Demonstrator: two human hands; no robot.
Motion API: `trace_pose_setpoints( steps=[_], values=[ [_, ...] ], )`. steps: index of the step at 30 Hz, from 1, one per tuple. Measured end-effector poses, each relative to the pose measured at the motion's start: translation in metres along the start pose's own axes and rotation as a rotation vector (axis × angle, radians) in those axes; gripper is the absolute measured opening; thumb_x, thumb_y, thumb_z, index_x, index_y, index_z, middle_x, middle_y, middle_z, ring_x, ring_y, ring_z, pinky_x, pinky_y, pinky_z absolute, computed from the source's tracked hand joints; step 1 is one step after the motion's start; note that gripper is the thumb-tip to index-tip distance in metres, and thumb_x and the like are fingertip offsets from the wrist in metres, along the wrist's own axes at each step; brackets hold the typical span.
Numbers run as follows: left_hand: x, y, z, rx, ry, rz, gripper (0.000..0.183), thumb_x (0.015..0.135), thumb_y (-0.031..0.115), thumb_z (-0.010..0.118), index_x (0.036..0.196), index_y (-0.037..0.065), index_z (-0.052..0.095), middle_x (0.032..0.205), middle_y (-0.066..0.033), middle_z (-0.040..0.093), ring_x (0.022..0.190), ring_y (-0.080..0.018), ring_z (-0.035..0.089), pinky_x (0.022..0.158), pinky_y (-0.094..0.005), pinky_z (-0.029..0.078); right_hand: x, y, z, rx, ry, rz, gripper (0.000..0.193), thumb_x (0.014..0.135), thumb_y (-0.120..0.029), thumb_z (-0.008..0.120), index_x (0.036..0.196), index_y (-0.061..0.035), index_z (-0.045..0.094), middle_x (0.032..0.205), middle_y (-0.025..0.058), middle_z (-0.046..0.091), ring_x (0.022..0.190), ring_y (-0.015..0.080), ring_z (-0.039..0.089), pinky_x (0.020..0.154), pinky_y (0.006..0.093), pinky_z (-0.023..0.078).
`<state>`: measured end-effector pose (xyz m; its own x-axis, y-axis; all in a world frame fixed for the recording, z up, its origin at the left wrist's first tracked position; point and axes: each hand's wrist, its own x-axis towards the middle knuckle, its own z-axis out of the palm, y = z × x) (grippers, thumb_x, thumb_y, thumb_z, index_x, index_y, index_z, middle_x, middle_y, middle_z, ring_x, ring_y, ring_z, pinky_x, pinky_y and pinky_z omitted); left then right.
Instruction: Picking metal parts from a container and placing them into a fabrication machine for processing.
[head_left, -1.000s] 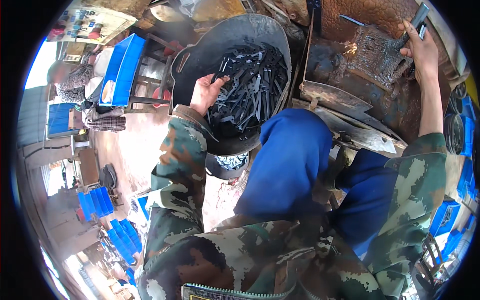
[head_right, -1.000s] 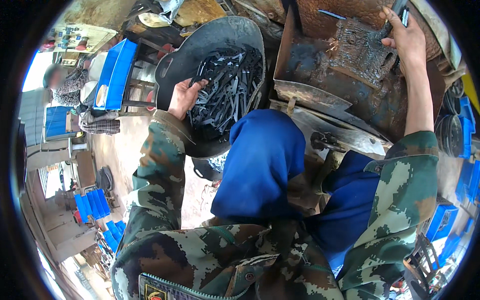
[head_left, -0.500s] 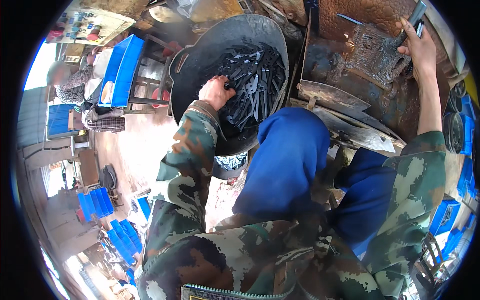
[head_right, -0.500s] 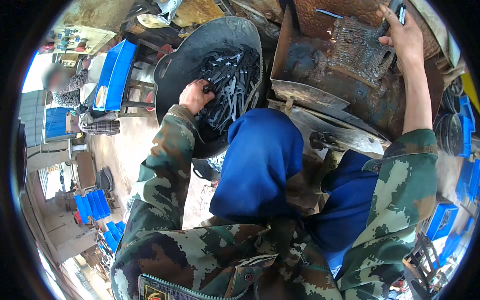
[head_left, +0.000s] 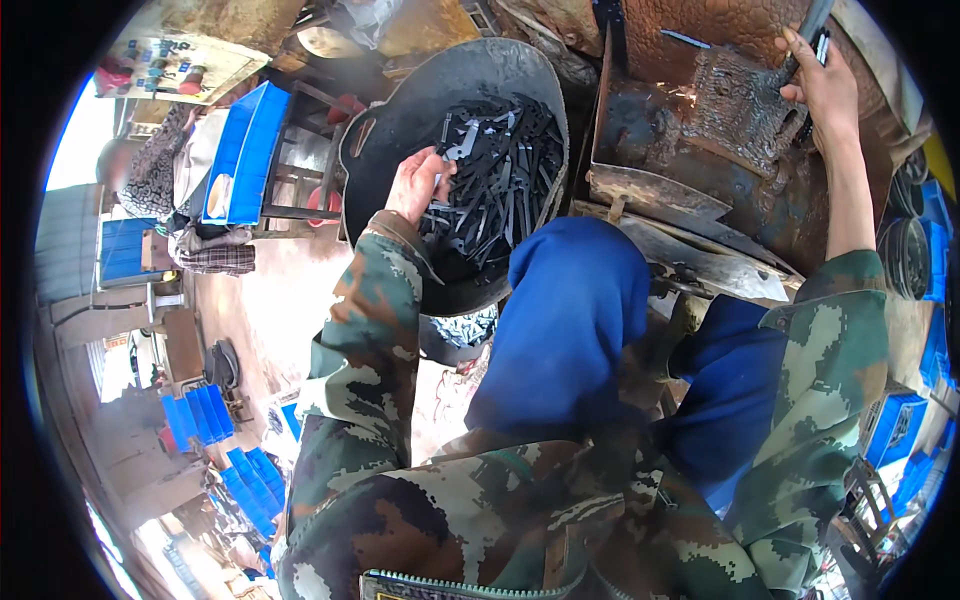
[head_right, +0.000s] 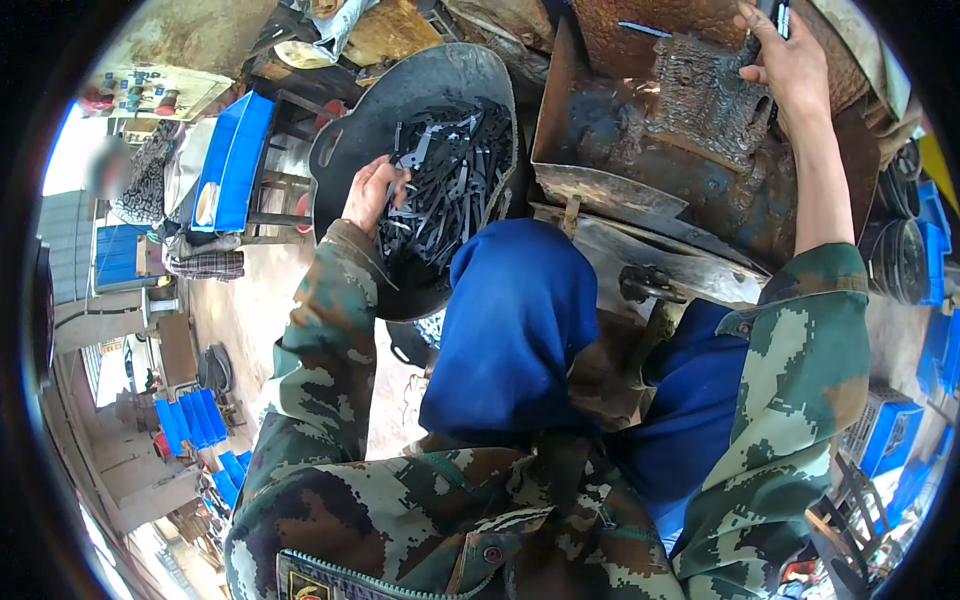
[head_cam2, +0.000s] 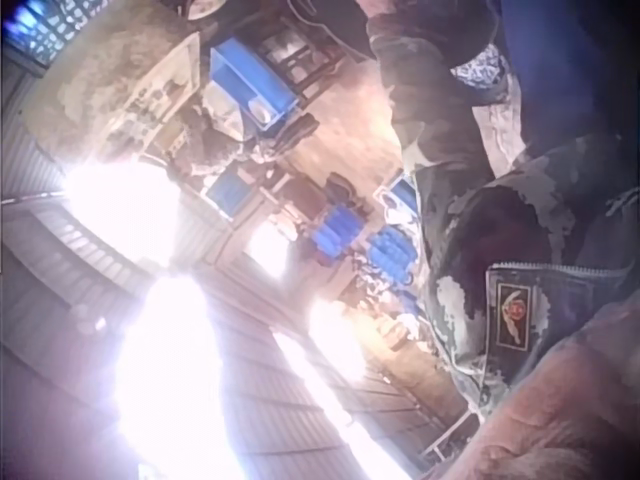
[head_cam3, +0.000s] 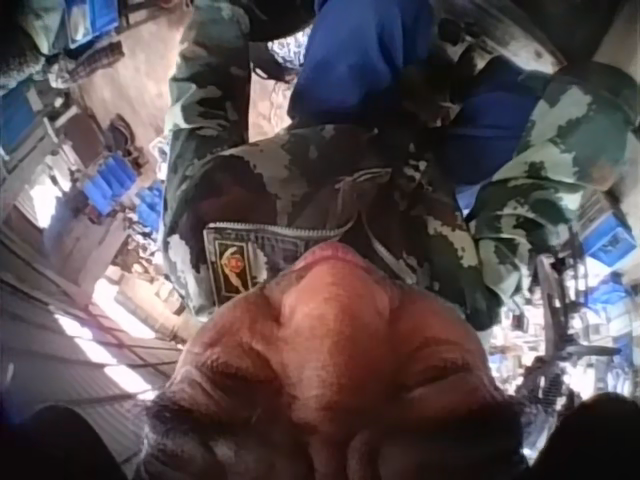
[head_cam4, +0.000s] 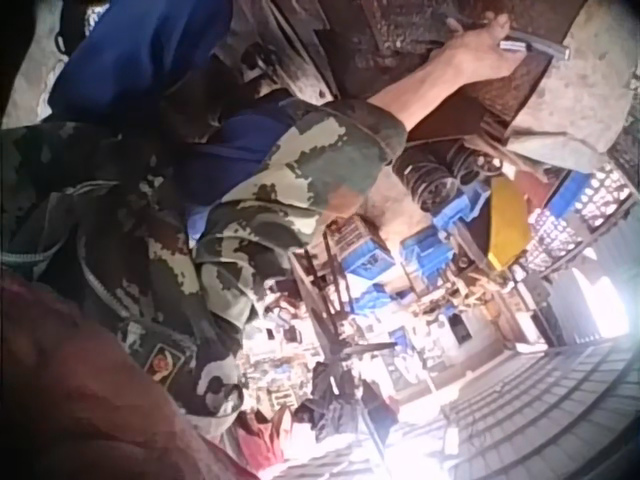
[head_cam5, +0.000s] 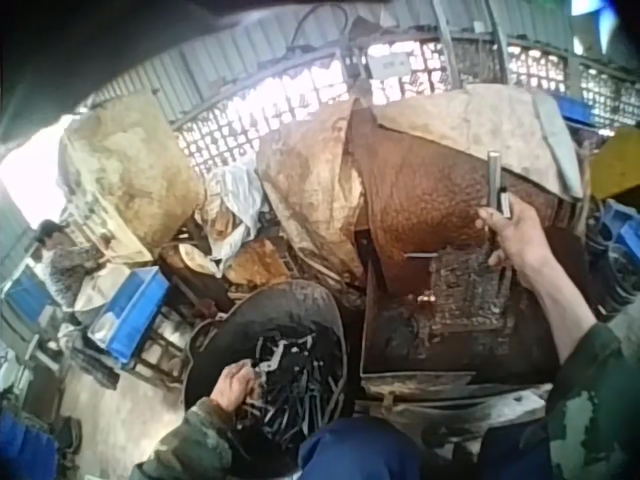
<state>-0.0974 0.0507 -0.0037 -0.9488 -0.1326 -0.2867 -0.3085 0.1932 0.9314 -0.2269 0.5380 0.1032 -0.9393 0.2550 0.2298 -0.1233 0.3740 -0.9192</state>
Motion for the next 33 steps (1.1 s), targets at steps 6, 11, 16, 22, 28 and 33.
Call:
trace_pose_setpoints(
  steps=[6,11,16,22,28,33],
  values=[
    [-0.024,0.050,0.034,-0.289,-0.162,-0.059,0.010,0.087,0.007,0.050,0.091,0.001,0.056,0.060,-0.0022,0.045,0.046,-0.0104,0.037,0.044,-0.0256,0.029,0.001,0.004,-0.003,-0.030,-0.001,-0.025,0.039,0.095,-0.033,0.064,0.123,-0.0062,0.062,0.105,-0.0001,0.071,0.065,0.0014,0.049,0.055,0.0202,0.052],
    [-0.038,0.090,0.066,-0.264,-0.294,-0.014,0.008,0.090,0.008,0.054,0.091,0.002,0.059,0.061,0.0060,0.038,0.049,-0.0035,0.030,0.043,-0.0220,0.023,-0.002,0.003,0.004,0.003,-0.007,-0.035,0.036,0.094,-0.034,0.065,0.117,-0.0063,0.066,0.104,0.0003,0.071,0.066,0.0020,0.052,0.056,0.0205,0.053],
    [-0.041,0.156,0.126,-0.157,-0.432,0.155,0.016,0.097,0.016,0.053,0.095,0.001,0.060,0.061,0.0061,0.037,0.049,-0.0033,0.030,0.045,-0.0211,0.024,-0.011,-0.020,0.010,0.100,0.037,-0.008,0.013,0.095,-0.017,0.063,0.095,-0.0054,0.057,0.077,0.0027,0.059,0.055,0.0116,0.053,0.039,0.0267,0.048],
    [-0.023,0.223,0.213,-0.326,-0.580,0.244,0.018,0.098,0.020,0.058,0.090,0.004,0.060,0.064,0.0055,0.046,0.051,-0.0030,0.038,0.045,-0.0200,0.029,-0.008,-0.012,0.008,0.106,0.011,-0.070,0.014,0.094,-0.017,0.063,0.093,-0.0051,0.056,0.076,0.0032,0.058,0.056,0.0127,0.054,0.041,0.0275,0.050],
    [-0.004,0.226,0.267,-0.441,-0.485,0.288,0.020,0.099,0.020,0.053,0.090,0.004,0.060,0.060,0.0044,0.045,0.044,-0.0041,0.033,0.041,-0.0208,0.024,-0.020,-0.026,0.004,0.032,0.013,-0.032,0.016,0.095,-0.018,0.062,0.095,-0.0022,0.056,0.078,0.0062,0.060,0.056,0.0175,0.060,0.045,0.0316,0.051],
    [0.014,0.195,0.276,-0.389,-0.373,0.138,0.029,0.100,0.028,0.051,0.082,0.007,0.060,0.057,0.0059,0.041,0.041,-0.0046,0.030,0.039,-0.0219,0.021,-0.014,-0.021,0.002,0.048,-0.002,-0.087,0.019,0.095,-0.019,0.061,0.098,-0.0012,0.056,0.081,0.0070,0.061,0.060,0.0170,0.061,0.045,0.0304,0.053]
  ],
)
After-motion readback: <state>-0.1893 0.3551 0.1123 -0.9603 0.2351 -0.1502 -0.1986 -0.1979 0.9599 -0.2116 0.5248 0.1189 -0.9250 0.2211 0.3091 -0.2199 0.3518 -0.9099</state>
